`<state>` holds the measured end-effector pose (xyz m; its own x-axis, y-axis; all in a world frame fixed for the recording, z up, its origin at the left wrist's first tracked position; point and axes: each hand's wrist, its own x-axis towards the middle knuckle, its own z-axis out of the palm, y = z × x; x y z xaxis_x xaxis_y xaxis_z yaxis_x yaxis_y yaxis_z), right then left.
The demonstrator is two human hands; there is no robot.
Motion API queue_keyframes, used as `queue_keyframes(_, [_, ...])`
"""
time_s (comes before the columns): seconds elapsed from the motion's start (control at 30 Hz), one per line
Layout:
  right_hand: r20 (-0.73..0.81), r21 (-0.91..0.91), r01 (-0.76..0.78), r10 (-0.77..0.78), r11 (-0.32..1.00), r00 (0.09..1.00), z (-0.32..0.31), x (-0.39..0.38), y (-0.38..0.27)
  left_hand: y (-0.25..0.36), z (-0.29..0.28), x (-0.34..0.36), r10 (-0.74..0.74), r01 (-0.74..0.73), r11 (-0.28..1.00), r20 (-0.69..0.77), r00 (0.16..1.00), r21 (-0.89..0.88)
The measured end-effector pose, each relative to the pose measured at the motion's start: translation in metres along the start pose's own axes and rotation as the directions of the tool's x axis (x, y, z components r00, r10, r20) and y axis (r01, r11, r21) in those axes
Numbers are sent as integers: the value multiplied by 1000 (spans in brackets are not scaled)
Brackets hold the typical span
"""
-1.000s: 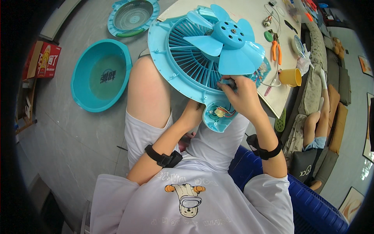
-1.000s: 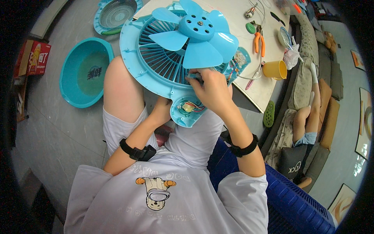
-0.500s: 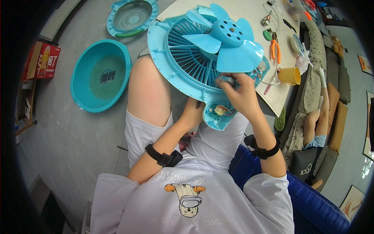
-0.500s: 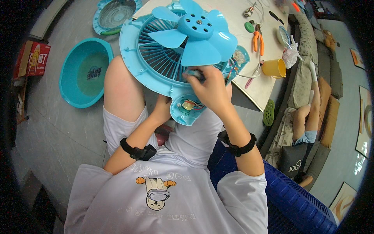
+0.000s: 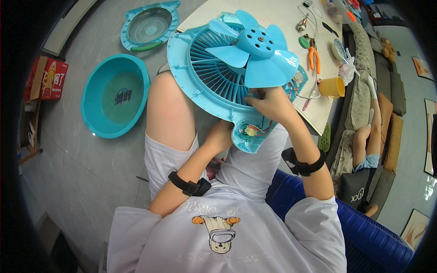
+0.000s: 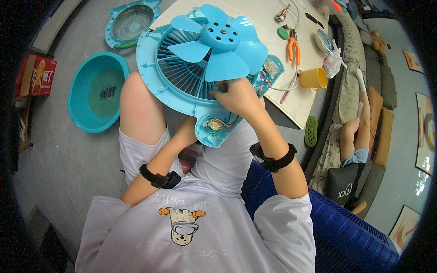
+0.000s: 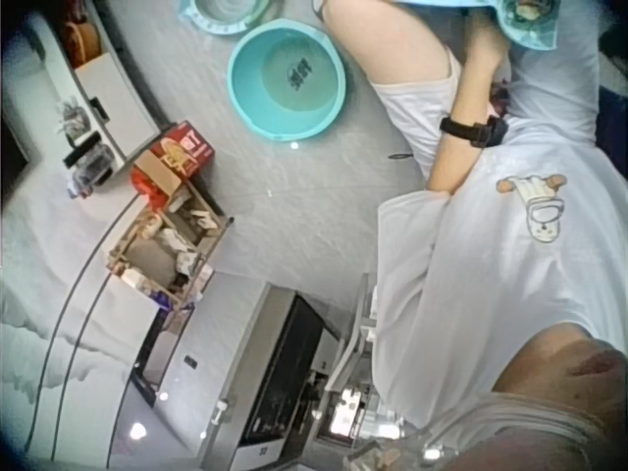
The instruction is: Repairing and cleaning a small electric fan.
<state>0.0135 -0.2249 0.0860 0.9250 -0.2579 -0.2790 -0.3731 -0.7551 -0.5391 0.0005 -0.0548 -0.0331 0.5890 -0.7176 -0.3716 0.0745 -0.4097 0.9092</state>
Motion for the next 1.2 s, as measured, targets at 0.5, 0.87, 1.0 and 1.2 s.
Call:
queue_keyframes(0.5, [-27,-12,35,-36,999,999,-11,-3,11,-7,14,23,-58,-127,794,-282,958,-594])
queue_keyframes(0.87, [96,-99,-31,40,995,995,-1,8,-9,-4,10,35,-180,8,392,-68,981,-920])
queue_keyframes(1.0, [73,-72,-6,11,997,997,2,9,-10,9,4,33,-193,16,301,-44,980,-954])
queue_keyframes(1.2, [75,-157,-29,41,987,996,-1,8,-19,29,-9,24,-216,79,107,54,975,-991])
